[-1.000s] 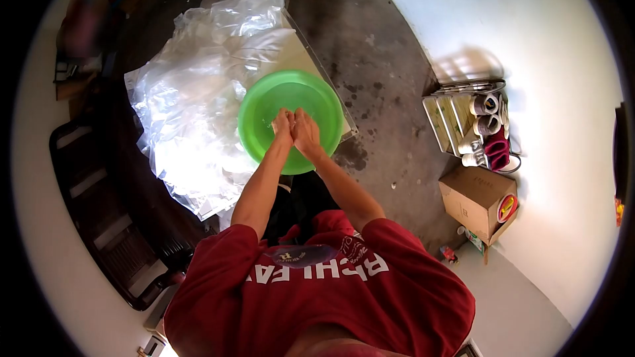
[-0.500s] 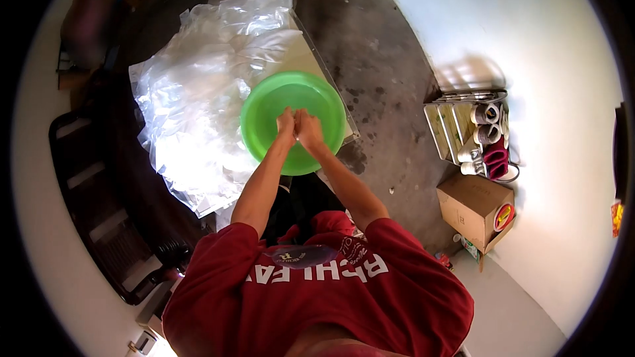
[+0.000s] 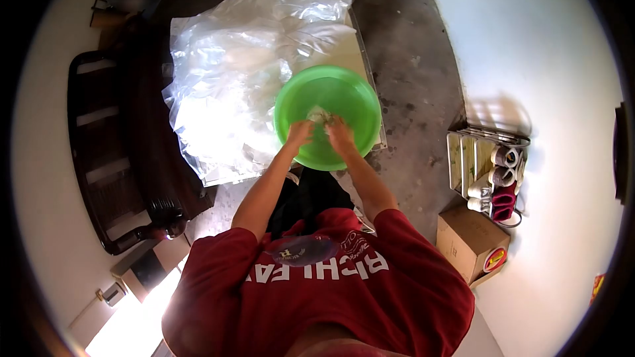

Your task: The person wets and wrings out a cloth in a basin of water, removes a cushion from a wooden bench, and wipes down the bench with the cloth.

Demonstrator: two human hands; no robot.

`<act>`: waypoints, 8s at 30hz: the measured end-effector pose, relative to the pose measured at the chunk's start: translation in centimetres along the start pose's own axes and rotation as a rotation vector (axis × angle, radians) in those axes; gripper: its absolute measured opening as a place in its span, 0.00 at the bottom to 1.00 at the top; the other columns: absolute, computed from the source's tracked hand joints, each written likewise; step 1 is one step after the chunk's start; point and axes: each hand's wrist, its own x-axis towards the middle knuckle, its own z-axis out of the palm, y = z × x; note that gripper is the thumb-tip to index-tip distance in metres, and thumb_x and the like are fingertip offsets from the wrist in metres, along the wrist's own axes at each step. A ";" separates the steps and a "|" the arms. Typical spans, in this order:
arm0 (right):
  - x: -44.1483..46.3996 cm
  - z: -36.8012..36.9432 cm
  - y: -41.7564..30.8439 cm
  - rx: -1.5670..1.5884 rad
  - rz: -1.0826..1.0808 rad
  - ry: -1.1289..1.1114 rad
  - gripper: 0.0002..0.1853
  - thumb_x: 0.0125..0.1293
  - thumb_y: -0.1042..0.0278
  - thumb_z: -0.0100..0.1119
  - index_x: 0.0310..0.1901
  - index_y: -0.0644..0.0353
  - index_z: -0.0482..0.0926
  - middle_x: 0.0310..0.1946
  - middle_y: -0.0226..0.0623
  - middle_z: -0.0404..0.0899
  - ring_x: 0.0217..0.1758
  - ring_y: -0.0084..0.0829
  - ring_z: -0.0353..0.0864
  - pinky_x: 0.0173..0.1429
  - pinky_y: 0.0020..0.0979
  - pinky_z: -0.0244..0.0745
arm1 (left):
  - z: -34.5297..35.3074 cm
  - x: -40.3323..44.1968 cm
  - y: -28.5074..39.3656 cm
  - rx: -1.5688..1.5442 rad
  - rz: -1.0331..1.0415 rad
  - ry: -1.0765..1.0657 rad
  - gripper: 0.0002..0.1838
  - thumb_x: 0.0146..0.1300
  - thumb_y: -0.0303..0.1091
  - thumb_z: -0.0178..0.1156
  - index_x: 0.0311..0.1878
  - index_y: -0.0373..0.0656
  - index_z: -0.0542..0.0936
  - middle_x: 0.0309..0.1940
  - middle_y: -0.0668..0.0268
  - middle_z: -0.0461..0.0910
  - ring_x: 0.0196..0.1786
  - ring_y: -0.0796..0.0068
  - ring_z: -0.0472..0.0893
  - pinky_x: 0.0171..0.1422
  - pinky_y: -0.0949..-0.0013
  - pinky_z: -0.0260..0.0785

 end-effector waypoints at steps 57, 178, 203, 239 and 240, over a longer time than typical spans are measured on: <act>1.8 -8.1 -3.8 0.562 0.186 0.279 0.09 0.65 0.63 0.50 0.32 0.59 0.72 0.23 0.57 0.77 0.29 0.60 0.77 0.33 0.56 0.71 | 5.7 5.7 2.1 -0.223 0.010 -0.272 0.13 0.66 0.43 0.52 0.25 0.51 0.74 0.20 0.72 0.72 0.20 0.76 0.72 0.21 0.67 0.64; 7.0 43.5 -105.7 0.479 -0.787 -1.700 0.19 0.65 0.71 0.61 0.52 0.57 0.62 0.36 0.35 0.77 0.35 0.20 0.73 0.42 0.27 0.72 | -85.2 -23.9 -31.4 -1.550 0.290 1.627 0.07 0.62 0.32 0.65 0.35 0.40 0.78 0.31 0.71 0.81 0.33 0.85 0.77 0.41 0.77 0.69; -1.6 37.7 -107.9 0.550 -0.741 -1.609 0.13 0.63 0.79 0.62 0.49 0.66 0.74 0.36 0.35 0.82 0.38 0.21 0.81 0.41 0.21 0.75 | -87.9 -24.3 -34.2 -0.244 -0.417 1.570 0.21 0.66 0.46 0.54 0.32 0.37 0.85 0.38 0.46 0.78 0.51 0.49 0.73 0.56 0.52 0.67; -11.2 54.7 -125.4 0.428 -1.269 -1.157 0.11 0.66 0.68 0.61 0.43 0.65 0.72 0.28 0.49 0.80 0.33 0.42 0.86 0.33 0.35 0.77 | -108.1 -27.4 -43.0 -0.904 0.278 1.798 0.11 0.68 0.34 0.58 0.38 0.33 0.79 0.24 0.68 0.78 0.27 0.83 0.73 0.32 0.75 0.66; -12.2 56.0 -126.4 0.506 -1.290 -1.085 0.11 0.65 0.70 0.61 0.43 0.65 0.70 0.28 0.50 0.79 0.35 0.44 0.86 0.32 0.33 0.76 | -110.1 -28.1 -43.1 -0.699 0.304 1.879 0.12 0.67 0.33 0.58 0.37 0.30 0.79 0.24 0.65 0.80 0.28 0.82 0.75 0.32 0.75 0.67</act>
